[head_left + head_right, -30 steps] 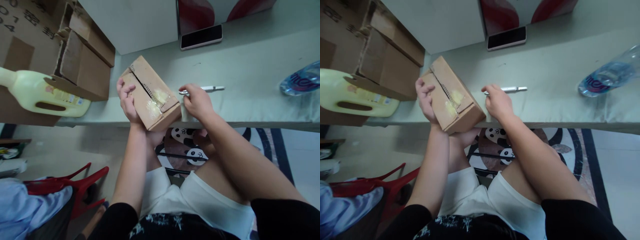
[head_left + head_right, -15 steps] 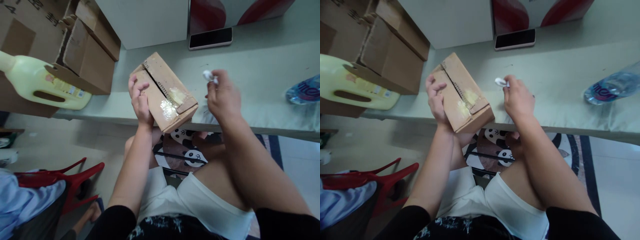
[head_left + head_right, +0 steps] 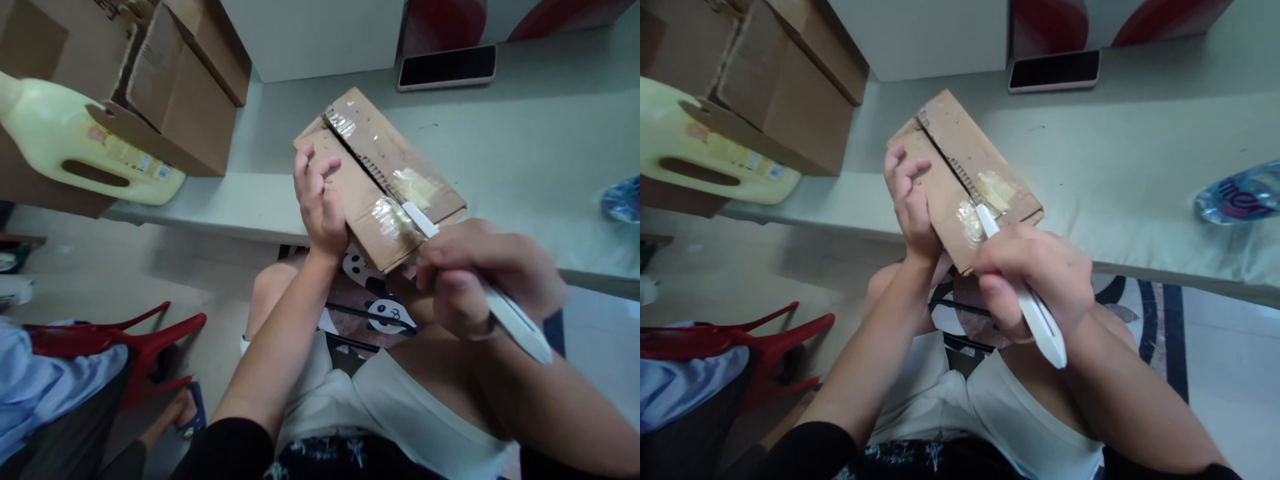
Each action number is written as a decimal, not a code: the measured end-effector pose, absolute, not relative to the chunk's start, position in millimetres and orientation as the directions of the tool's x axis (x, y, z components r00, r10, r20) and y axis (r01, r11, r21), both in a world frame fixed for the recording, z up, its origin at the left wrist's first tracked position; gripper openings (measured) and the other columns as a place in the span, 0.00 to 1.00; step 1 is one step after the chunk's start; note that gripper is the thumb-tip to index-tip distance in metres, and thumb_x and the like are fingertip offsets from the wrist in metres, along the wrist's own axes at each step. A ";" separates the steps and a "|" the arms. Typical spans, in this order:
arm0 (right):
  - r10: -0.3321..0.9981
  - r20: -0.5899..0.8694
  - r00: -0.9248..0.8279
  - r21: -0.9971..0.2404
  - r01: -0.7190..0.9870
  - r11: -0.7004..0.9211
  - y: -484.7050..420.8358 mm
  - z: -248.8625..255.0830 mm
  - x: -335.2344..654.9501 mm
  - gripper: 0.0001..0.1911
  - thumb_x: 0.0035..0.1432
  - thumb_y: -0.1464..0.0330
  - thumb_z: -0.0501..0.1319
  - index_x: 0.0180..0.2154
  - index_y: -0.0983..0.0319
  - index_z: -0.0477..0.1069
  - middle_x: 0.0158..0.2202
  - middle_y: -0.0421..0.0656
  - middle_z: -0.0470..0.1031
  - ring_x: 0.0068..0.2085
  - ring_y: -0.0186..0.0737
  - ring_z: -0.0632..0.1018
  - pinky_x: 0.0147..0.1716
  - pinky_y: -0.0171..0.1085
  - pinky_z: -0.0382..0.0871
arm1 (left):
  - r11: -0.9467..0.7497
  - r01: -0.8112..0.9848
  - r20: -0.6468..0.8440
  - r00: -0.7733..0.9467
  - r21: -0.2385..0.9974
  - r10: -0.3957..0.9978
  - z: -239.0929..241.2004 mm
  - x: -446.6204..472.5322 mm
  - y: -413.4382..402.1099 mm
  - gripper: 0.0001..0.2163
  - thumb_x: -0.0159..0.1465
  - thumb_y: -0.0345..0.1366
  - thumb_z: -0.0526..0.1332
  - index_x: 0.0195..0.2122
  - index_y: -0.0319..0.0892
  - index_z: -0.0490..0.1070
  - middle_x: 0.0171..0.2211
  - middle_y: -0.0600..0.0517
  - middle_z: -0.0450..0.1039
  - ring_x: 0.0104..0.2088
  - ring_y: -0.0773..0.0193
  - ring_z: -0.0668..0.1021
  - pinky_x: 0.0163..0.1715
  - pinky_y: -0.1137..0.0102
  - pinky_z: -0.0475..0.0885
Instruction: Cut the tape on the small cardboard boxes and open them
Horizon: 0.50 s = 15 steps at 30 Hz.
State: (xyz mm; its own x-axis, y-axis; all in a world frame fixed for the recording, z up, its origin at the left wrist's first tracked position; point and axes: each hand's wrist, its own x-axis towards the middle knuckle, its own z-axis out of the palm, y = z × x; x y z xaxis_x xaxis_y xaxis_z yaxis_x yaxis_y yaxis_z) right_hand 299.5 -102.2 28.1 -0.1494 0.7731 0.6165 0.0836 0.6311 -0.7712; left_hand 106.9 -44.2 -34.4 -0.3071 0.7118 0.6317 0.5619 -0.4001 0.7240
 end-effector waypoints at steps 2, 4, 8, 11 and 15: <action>0.705 0.700 -0.114 -0.707 0.023 0.706 -99.1 31.4 298.2 0.05 0.63 0.65 0.60 0.34 0.55 0.73 0.25 0.37 0.75 0.22 0.32 0.75 0.22 0.36 0.71 | -0.395 0.567 0.630 -0.307 0.723 0.713 -34.2 110.9 -45.4 0.26 0.69 0.61 0.43 0.47 0.48 0.71 0.63 0.46 0.64 0.68 0.46 0.66 0.69 0.50 0.60; 0.749 0.657 -0.090 -0.753 -0.023 0.658 -98.5 32.7 300.4 0.06 0.64 0.63 0.61 0.34 0.55 0.75 0.25 0.38 0.76 0.23 0.34 0.77 0.22 0.37 0.72 | -0.392 0.570 0.629 -0.304 0.722 0.716 -33.6 111.6 -46.2 0.27 0.69 0.62 0.43 0.47 0.48 0.71 0.63 0.46 0.64 0.68 0.46 0.66 0.69 0.50 0.61; 0.834 0.549 -0.061 -0.834 -0.104 0.541 -101.7 32.3 305.1 0.09 0.64 0.60 0.63 0.32 0.55 0.76 0.24 0.38 0.76 0.20 0.34 0.75 0.21 0.38 0.73 | -0.392 0.569 0.623 -0.292 0.723 0.726 -32.6 109.6 -46.7 0.27 0.69 0.62 0.43 0.47 0.48 0.71 0.63 0.46 0.63 0.68 0.46 0.66 0.68 0.50 0.62; 0.872 0.488 -0.026 -0.869 -0.100 0.484 -104.6 34.1 302.5 0.10 0.64 0.61 0.62 0.32 0.56 0.76 0.25 0.40 0.76 0.18 0.34 0.72 0.17 0.37 0.68 | -0.390 0.567 0.620 -0.293 0.726 0.728 -32.0 109.5 -46.5 0.26 0.69 0.61 0.43 0.47 0.49 0.71 0.63 0.46 0.64 0.68 0.46 0.65 0.68 0.51 0.62; 0.902 0.420 0.100 -0.904 -0.042 0.426 -108.7 41.2 296.7 0.14 0.65 0.61 0.60 0.27 0.57 0.72 0.26 0.41 0.75 0.17 0.32 0.69 0.13 0.36 0.59 | -0.373 0.583 0.618 -0.300 0.721 0.727 -30.5 111.3 -46.6 0.27 0.68 0.62 0.43 0.46 0.48 0.71 0.63 0.46 0.64 0.68 0.45 0.65 0.68 0.50 0.63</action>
State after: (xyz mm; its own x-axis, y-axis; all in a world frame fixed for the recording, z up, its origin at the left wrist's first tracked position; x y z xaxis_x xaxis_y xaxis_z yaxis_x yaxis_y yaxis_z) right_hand 296.7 -108.7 41.2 0.0996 0.9020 0.4201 -0.0422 0.4257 -0.9039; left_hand 111.3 -46.6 -30.5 -0.2996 0.7269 0.6180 0.5834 -0.3730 0.7215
